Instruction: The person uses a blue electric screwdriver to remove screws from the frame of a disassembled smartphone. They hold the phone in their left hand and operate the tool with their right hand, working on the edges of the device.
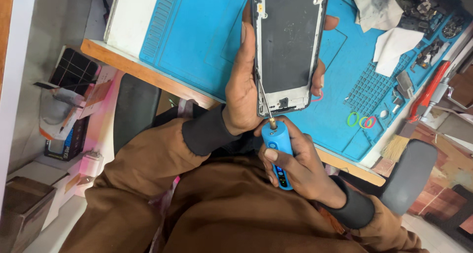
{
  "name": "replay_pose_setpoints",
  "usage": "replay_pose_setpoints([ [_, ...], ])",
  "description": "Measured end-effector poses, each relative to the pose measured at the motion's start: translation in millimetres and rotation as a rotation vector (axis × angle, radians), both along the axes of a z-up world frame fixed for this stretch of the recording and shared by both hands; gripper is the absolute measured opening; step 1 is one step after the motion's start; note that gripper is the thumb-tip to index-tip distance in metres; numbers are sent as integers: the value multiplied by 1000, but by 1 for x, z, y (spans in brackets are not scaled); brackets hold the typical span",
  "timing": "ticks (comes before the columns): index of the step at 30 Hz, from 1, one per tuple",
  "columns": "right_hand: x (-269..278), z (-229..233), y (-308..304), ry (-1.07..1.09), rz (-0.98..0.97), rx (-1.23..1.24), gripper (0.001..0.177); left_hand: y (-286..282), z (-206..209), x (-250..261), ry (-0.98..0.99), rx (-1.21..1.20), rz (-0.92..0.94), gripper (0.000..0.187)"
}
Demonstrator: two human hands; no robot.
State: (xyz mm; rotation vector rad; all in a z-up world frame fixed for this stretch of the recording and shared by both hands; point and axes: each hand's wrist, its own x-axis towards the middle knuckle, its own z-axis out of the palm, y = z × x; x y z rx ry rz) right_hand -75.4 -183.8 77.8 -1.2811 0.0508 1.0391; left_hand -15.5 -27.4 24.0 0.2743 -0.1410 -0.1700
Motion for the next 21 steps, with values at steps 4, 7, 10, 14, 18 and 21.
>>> replay_pose_setpoints([
  [4,2,0,-1,12,-15,16,33,-2,-1,0,-8,-5,-8,77],
  [7,4,1,-2,-15,-4,11,32,-3,-1,-1,-29,7,14,73],
  [10,5,1,-4,-28,-11,14,33,-4,0,-4,-12,39,38,69],
  [14,8,0,-4,-57,6,29,33,-6,3,-6,-47,115,96,61],
  [18,10,-1,-8,-66,32,74,32,-6,2,-7,-39,17,34,62],
  [21,11,1,-11,-99,72,91,31,-5,0,-3,-45,-6,9,67],
])
